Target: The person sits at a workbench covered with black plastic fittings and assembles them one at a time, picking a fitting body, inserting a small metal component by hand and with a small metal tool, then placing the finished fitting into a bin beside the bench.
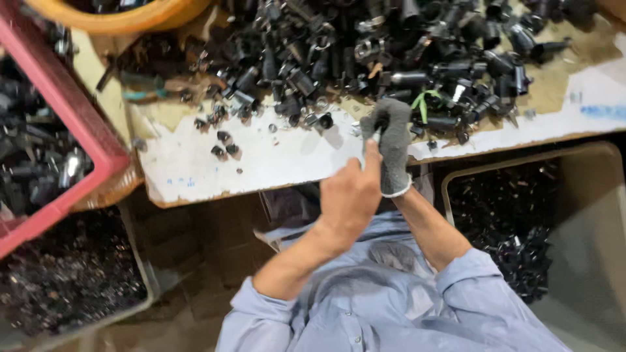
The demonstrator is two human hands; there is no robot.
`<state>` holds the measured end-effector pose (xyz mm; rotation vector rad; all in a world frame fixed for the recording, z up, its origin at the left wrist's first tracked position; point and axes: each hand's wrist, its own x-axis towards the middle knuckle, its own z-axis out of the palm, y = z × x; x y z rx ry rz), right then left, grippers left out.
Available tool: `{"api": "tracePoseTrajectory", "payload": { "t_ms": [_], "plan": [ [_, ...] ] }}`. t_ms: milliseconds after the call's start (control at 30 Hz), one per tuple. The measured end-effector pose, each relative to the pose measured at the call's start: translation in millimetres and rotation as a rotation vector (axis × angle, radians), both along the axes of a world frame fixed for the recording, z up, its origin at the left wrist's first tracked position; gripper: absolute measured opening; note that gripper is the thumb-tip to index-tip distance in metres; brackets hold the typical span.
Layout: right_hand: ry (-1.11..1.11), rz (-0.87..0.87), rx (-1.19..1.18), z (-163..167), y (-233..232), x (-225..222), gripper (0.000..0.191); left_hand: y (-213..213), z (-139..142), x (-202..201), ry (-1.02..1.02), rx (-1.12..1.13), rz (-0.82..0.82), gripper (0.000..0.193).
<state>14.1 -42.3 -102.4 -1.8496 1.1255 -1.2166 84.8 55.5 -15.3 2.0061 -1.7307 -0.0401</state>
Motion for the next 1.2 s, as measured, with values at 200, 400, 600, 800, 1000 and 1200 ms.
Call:
{"api": "tracePoseTrajectory", "payload": {
  "t_ms": [200, 400, 600, 800, 1000, 1200],
  "plan": [
    [-0.755, 0.049, 0.558, -8, -8, 3, 0.02, 8, 8, 6, 0.183, -0.078, 0.064, 0.027],
    [-0.266, 0.035, 0.079, 4, -1, 8, 0.039, 19, 32, 30, 0.207, -0.03, 0.053, 0.026],
    [-0.306, 0.052, 0.118, 7, 6, 7, 0.041, 9, 41, 24, 0.146, 0.049, 0.006, 0.026],
    [-0.433, 0.246, 0.175, -14, 13, -13, 0.061, 6, 40, 14, 0.121, 0.106, 0.01, 0.027],
    [-0.414, 0.227, 0.48, -28, 22, -20, 0.071, 18, 46, 8, 0.105, 0.106, -0.002, 0.029],
    [-0.371, 0.208, 0.432, -23, 23, -20, 0.061, 24, 51, 9, 0.091, 0.129, -0.005, 0.029]
  ]
}}
